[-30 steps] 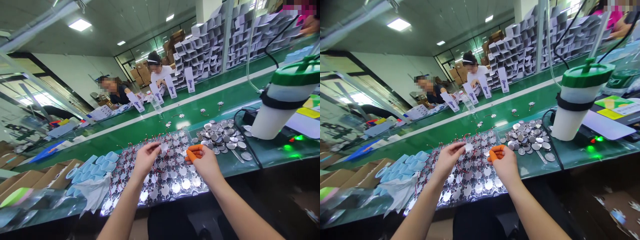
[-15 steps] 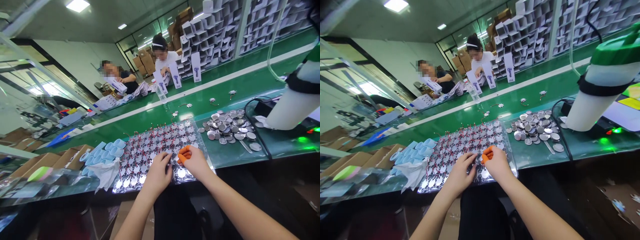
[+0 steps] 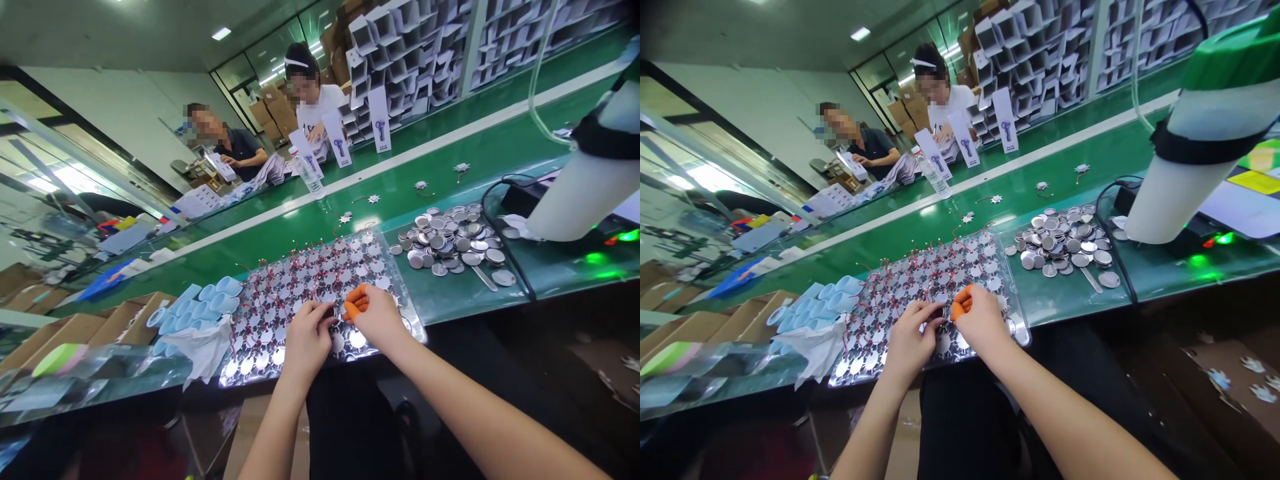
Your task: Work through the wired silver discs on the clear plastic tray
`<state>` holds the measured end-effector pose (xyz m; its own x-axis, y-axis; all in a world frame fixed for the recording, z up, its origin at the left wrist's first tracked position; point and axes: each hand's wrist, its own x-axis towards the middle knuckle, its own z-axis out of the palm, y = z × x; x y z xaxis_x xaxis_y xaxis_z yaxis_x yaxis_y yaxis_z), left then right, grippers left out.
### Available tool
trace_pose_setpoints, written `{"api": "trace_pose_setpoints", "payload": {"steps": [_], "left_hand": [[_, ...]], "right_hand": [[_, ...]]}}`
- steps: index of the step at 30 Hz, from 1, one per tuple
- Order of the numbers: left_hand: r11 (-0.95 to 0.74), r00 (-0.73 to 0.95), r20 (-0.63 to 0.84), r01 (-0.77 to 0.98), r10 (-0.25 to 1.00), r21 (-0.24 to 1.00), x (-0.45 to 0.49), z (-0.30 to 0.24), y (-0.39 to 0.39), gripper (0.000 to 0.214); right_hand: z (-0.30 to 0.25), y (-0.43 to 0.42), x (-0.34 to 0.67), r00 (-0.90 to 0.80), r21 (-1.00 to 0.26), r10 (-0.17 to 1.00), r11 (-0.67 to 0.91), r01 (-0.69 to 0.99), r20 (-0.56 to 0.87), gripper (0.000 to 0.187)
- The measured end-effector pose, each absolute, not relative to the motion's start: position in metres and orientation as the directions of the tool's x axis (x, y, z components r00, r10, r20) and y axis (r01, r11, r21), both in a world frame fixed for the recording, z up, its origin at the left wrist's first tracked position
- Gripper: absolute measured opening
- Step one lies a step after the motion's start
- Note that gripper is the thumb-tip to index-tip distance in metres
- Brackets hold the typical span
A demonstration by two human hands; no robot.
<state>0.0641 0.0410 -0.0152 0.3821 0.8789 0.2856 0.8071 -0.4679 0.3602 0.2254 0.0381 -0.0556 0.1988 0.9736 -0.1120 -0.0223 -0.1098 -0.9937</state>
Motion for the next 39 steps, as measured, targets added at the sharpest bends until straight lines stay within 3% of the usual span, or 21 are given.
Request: {"api": "trace_pose_setpoints", "payload": {"steps": [9,15,19,22,26,31,33,36,39], "left_hand": [[-0.479,0.389,0.316,0.826,0.865,0.297,0.067,-0.02,0.04,0.028],[-0.495,0.401,0.336,0.825,0.852,0.271,0.069,-0.023,0.04,0.028],[-0.486,0.407,0.294,0.826,0.865,0.285,0.069,-0.019,0.042,0.027],[-0.479,0.425,0.223,0.797,0.877,0.366,0.069,-0.011,0.046,0.027],[-0.436,0.409,0.164,0.767,0.898,0.47,0.063,-0.001,0.056,0.024],[-0.224,0.241,0.082,0.65,0.967,0.726,0.048,0.008,0.069,0.026],[-0.2,0.194,0.107,0.565,0.975,0.801,0.054,0.015,0.073,0.032],[-0.341,0.307,0.203,0.512,0.93,0.788,0.095,0.028,0.081,0.036],[-0.591,0.547,0.324,0.429,0.772,0.683,0.166,0.038,0.096,0.036]], "right_hand": [[-0.051,0.035,0.225,0.249,-0.978,0.968,-0.072,0.195,-0.022,0.009],[-0.048,0.034,0.231,0.163,-0.956,0.981,0.053,0.289,0.104,0.012],[-0.048,0.035,0.233,0.134,-0.964,0.987,0.052,0.261,0.089,0.011],[-0.048,0.036,0.233,0.151,-0.973,0.988,-0.004,0.229,0.031,0.009],[-0.049,0.036,0.231,0.138,-0.954,0.978,0.112,0.278,0.155,0.012],[-0.049,0.04,0.232,0.181,-0.992,0.976,-0.109,-0.063,-0.119,0.009],[-0.048,0.042,0.235,0.219,-0.987,0.966,-0.118,-0.108,-0.139,0.01],[-0.043,0.045,0.242,0.271,-0.996,0.959,-0.076,-0.042,-0.084,0.009],[-0.034,0.047,0.251,0.309,-0.995,0.951,-0.038,0.095,-0.007,0.009]]}}
